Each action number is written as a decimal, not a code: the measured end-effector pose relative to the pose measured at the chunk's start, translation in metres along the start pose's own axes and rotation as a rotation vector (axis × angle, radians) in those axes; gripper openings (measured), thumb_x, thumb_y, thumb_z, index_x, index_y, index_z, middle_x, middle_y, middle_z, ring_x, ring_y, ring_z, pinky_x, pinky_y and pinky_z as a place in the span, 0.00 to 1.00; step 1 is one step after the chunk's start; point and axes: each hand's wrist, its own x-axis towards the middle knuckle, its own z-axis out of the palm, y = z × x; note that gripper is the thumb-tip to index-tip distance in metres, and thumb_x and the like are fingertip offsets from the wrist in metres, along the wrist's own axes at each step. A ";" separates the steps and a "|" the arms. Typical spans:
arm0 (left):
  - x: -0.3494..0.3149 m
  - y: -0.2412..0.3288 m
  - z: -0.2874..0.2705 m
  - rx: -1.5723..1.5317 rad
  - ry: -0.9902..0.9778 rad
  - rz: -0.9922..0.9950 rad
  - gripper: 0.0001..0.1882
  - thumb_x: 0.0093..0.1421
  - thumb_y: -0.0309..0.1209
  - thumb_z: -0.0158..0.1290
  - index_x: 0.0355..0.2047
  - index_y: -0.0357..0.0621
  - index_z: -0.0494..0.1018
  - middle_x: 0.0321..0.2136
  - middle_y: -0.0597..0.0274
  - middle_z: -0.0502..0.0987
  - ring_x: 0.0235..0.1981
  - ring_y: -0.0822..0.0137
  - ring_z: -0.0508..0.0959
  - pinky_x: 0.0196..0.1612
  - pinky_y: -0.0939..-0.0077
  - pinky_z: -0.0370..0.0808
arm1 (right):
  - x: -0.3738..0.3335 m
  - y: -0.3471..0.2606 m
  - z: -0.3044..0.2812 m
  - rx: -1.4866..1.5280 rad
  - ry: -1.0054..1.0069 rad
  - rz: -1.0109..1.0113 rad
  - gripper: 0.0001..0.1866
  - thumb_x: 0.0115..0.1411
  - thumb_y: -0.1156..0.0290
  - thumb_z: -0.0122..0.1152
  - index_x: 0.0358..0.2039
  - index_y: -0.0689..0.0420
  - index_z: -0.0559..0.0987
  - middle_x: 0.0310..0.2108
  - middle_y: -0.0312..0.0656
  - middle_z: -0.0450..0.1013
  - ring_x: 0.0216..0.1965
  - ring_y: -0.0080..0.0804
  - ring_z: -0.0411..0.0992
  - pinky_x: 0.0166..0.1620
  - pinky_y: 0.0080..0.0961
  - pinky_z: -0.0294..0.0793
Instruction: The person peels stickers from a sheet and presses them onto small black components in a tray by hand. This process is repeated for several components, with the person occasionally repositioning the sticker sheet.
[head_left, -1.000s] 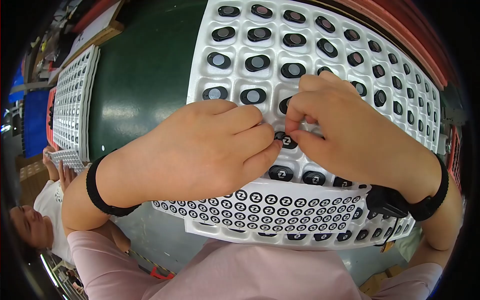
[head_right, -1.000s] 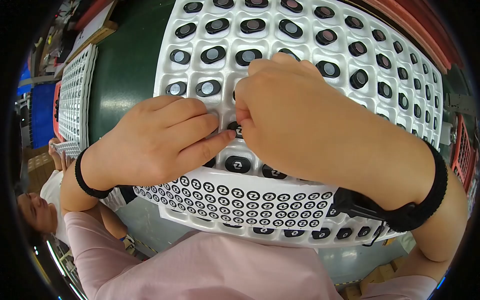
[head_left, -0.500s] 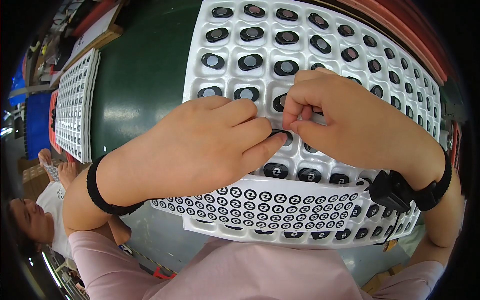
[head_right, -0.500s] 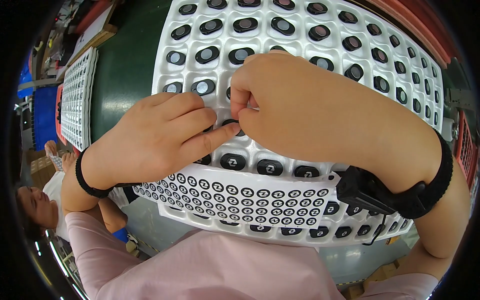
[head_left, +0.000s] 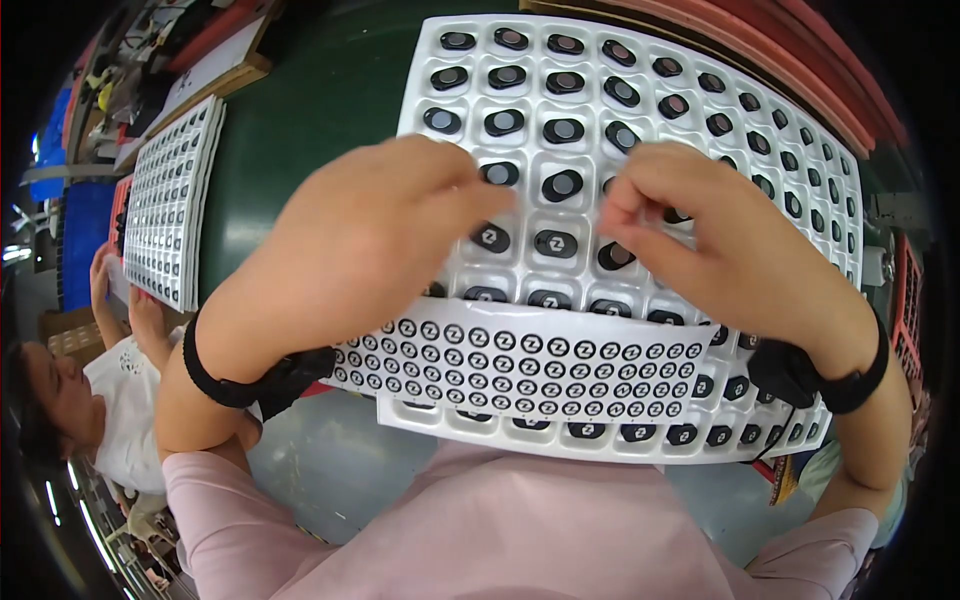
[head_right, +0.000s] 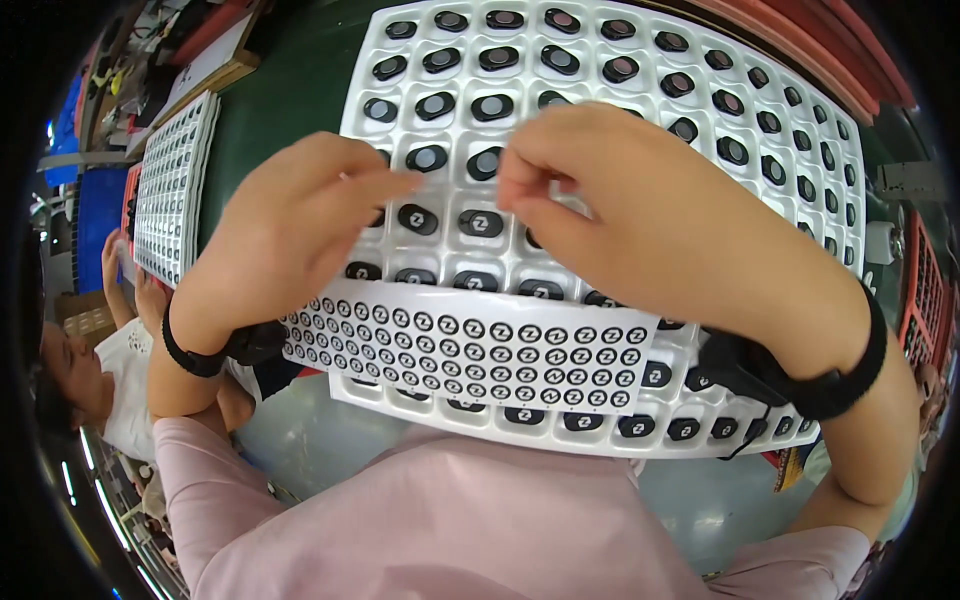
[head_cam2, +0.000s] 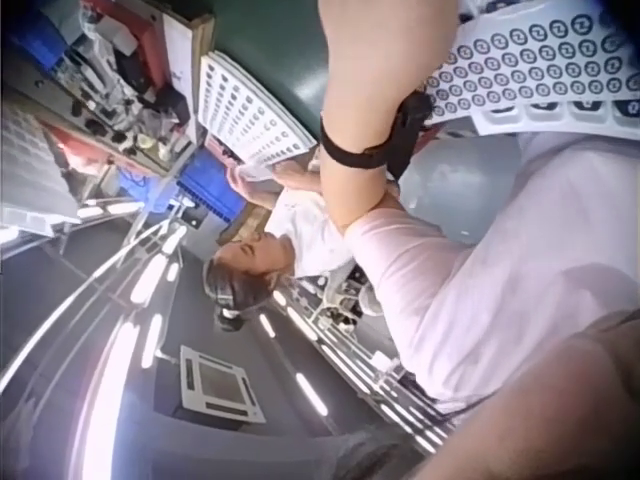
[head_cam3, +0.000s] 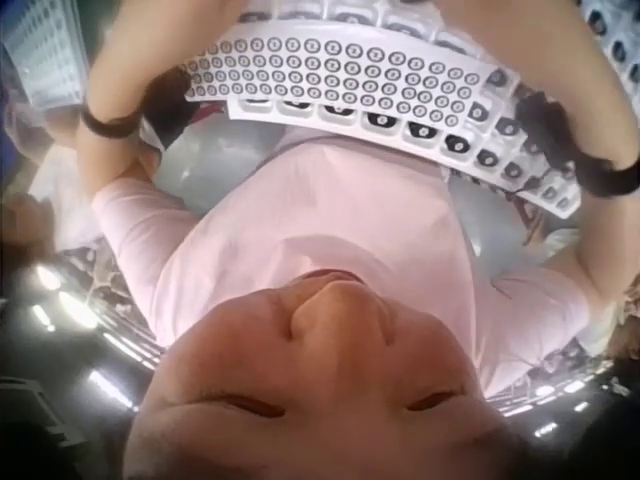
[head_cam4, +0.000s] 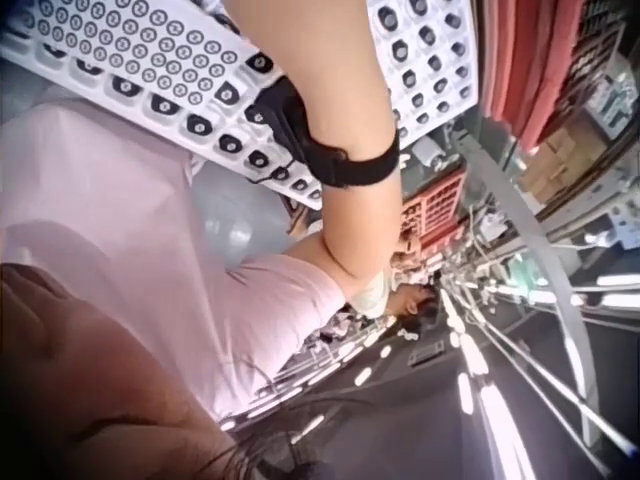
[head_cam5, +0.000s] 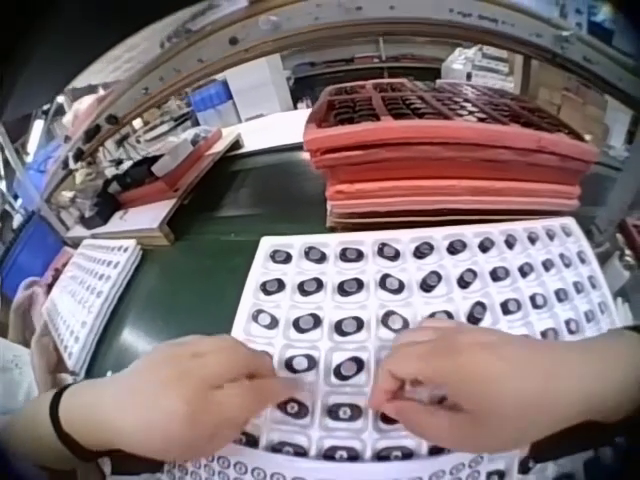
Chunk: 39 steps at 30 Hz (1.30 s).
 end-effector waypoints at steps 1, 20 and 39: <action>-0.010 -0.001 -0.007 -0.037 0.052 -0.063 0.20 0.55 0.20 0.55 0.49 0.40 0.79 0.41 0.55 0.78 0.42 0.57 0.78 0.45 0.65 0.75 | -0.011 -0.002 0.000 -0.074 0.040 -0.096 0.07 0.57 0.80 0.63 0.37 0.60 0.78 0.35 0.40 0.72 0.41 0.36 0.70 0.46 0.29 0.71; -0.184 0.036 0.055 -1.015 0.557 -0.788 0.19 0.72 0.41 0.55 0.44 0.32 0.78 0.34 0.63 0.81 0.35 0.74 0.77 0.42 0.77 0.74 | -0.102 -0.038 0.046 -0.112 0.205 0.090 0.11 0.55 0.83 0.67 0.38 0.62 0.77 0.35 0.45 0.76 0.36 0.42 0.75 0.41 0.34 0.74; -0.113 0.137 0.032 -1.073 0.787 -0.254 0.20 0.65 0.39 0.63 0.34 0.27 0.80 0.33 0.57 0.80 0.31 0.73 0.74 0.33 0.81 0.68 | -0.244 -0.035 0.114 -0.326 0.847 -0.101 0.20 0.47 0.89 0.62 0.41 0.60 0.75 0.40 0.47 0.76 0.41 0.42 0.74 0.44 0.33 0.73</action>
